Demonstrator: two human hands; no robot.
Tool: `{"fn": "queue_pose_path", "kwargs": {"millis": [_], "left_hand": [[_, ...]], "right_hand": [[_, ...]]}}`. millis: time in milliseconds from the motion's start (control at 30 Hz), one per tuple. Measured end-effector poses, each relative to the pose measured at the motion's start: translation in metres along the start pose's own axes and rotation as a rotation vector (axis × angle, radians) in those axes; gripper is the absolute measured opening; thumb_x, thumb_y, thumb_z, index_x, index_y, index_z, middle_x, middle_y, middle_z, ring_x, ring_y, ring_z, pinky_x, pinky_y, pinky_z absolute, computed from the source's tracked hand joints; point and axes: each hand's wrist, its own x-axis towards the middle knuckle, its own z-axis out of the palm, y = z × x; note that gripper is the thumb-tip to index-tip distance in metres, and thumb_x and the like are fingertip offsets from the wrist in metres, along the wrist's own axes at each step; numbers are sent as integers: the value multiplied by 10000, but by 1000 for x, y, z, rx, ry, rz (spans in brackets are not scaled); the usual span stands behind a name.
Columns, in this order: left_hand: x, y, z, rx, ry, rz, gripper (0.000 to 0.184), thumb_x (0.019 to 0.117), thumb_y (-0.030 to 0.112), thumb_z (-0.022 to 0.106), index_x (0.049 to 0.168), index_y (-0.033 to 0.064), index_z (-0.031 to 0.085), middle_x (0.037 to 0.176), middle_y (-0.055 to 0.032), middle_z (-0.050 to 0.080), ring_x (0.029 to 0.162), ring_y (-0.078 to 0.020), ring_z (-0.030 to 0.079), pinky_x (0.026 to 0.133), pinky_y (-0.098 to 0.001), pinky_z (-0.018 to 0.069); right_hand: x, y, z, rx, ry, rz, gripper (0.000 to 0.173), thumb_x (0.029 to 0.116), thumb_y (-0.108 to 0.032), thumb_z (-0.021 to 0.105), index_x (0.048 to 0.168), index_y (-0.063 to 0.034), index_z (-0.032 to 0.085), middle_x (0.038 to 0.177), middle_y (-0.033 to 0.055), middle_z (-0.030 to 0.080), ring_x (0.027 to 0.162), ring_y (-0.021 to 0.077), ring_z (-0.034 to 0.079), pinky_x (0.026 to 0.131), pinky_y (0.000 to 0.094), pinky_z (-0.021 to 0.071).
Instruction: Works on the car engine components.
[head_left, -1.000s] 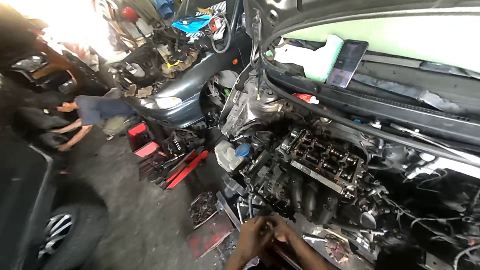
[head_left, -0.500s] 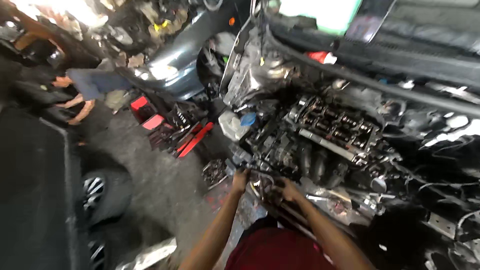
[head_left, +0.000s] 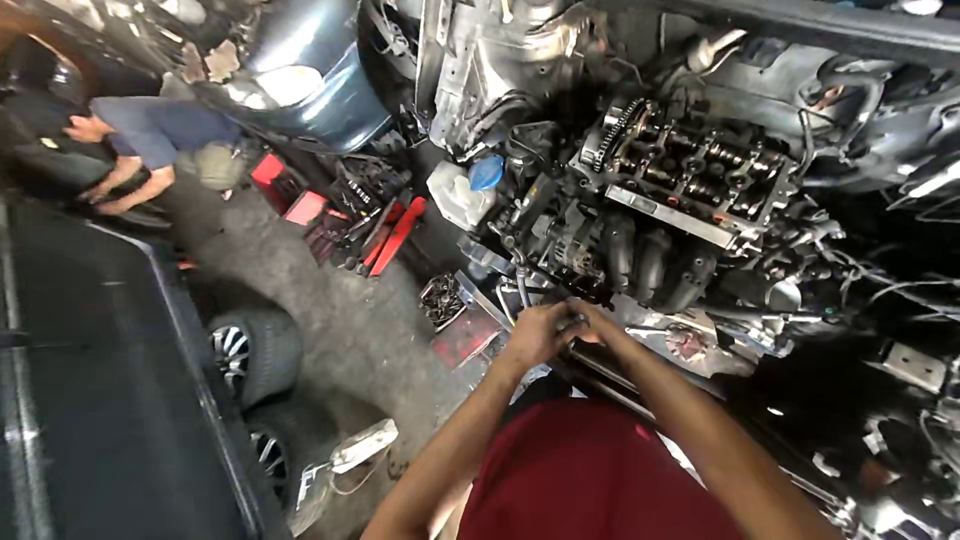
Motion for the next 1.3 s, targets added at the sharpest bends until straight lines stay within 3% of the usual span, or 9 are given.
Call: {"fn": "queue_pose_path", "kwargs": {"millis": [233,467,600,633,733,833,900,1067,1300], "left_hand": [[-4,21,31,200,-80,116,396,960,397,680,1057,18,741,1037,-209,738,998,-390,722,874,-578,563],[-3,15,52,239,176,228,290,921,320,702,932,32,744,874,-163,737,833,-339,740,756,-515,594],[8,34,53,257,-89,265,327,1007,303,585,1038,15,738,999,-203,738,977,-385,720,868,-556,550],[12,42,49,256,-154,246,344,1018,297,556,1066,6,733,1047,-214,734,1029,-395,708,896,-564,536],[14,53,41,257,-259,151,440,1060,355,466,1139,-10,699,1160,-219,712,1136,-386,674,994,-549,485],[3,38,53,274,79,292,288,948,294,642,927,20,730,908,-168,739,887,-339,737,804,-503,579],[0,26,50,275,291,346,222,838,264,745,846,43,728,821,-137,733,782,-304,740,707,-476,604],[-9,-17,7,-24,404,68,206,895,196,706,928,-5,735,797,-107,735,708,-225,720,691,-461,608],[9,-106,-8,-841,517,-703,292,1101,177,476,1113,-81,611,778,-141,722,630,-195,712,621,-358,618]], "right_hand": [[0,8,5,315,42,-92,290,1023,-11,485,1260,29,646,1145,93,693,988,45,636,919,235,522],[3,8,-1,205,-4,-89,290,1057,-55,461,1270,20,643,1147,101,677,995,40,620,929,226,504],[-35,-51,42,-254,420,162,300,1043,-162,519,1235,-8,689,1147,185,720,1018,209,694,912,307,534],[-48,-105,31,-317,215,519,399,1101,-209,429,1479,-123,524,1469,108,567,1325,192,553,1116,346,415],[-35,-93,69,-498,705,509,302,1013,-174,531,1202,-59,738,1205,172,717,1136,298,677,1021,461,481],[-13,-23,30,-45,288,204,317,1084,-142,448,1302,5,625,1172,113,684,1014,92,623,920,217,481],[2,12,15,399,98,80,319,1108,-135,376,1258,13,616,1065,73,666,914,46,617,839,203,514],[11,21,7,140,-23,-16,434,973,-109,665,1396,-43,589,1269,157,662,1123,193,656,1011,392,527],[16,17,6,34,-10,50,473,996,-193,663,1432,-43,561,1367,180,620,1258,233,604,1114,416,454]]}}
